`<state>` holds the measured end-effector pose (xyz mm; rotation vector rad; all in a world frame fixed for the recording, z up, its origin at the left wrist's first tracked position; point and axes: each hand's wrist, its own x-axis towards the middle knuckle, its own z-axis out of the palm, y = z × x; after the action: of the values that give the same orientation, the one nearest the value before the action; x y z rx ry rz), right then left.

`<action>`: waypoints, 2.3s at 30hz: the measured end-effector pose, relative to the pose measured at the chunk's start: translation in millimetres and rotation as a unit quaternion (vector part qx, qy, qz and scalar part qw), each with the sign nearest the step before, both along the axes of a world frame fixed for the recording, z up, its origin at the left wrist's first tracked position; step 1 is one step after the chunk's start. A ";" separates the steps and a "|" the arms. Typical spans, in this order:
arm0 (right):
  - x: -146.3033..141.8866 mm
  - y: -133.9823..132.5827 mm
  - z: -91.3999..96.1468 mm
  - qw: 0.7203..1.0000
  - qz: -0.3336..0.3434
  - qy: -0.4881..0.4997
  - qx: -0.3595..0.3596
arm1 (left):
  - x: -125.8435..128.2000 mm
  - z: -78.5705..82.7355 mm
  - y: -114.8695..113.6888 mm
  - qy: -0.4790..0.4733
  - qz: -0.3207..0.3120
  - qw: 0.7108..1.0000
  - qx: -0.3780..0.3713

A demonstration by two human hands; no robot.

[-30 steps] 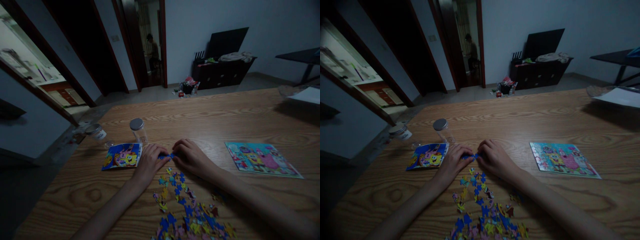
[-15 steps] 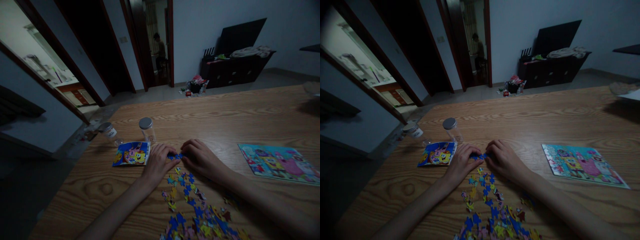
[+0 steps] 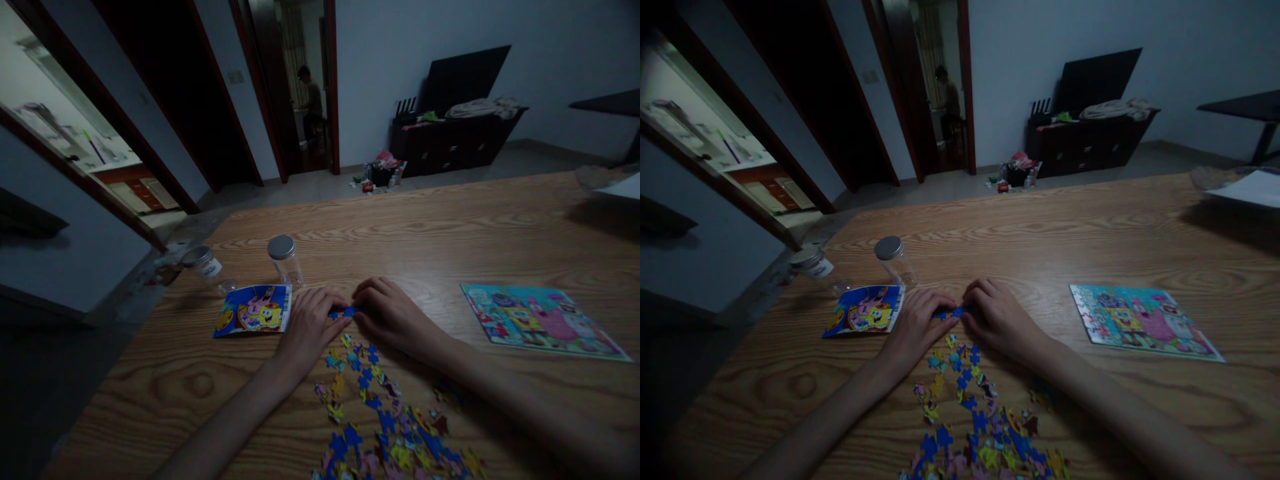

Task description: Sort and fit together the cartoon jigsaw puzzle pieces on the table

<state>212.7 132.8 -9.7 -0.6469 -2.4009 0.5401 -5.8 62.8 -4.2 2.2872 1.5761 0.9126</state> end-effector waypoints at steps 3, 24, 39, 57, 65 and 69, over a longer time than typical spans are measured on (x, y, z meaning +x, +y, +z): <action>-0.4 -0.3 1.4 1.000 0.000 -0.001 0.000 | 0.8 -0.7 -0.5 0.000 0.009 1.000 0.001; -0.3 -0.4 -0.3 1.000 -0.002 0.009 -0.011 | 6.7 8.2 -18.0 0.061 0.007 0.998 0.035; 3.8 4.6 2.4 0.970 -0.051 0.119 -0.205 | 4.2 25.3 -18.5 0.164 -0.084 0.983 0.013; 27.5 -11.0 19.4 0.880 -0.174 0.327 -0.296 | 7.0 19.8 -20.2 0.046 -0.063 0.997 0.000; 31.6 -12.2 13.3 0.843 -0.151 0.369 -0.361 | 13.1 20.3 -26.8 0.068 -0.078 0.995 -0.005; 41.2 -4.1 10.4 0.819 -0.141 0.392 -0.395 | 20.3 23.3 -31.7 0.058 -0.096 0.994 -0.010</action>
<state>254.0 128.7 0.7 -0.8670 -1.2172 1.3762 14.5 31.1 19.0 2.4647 1.3699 0.7256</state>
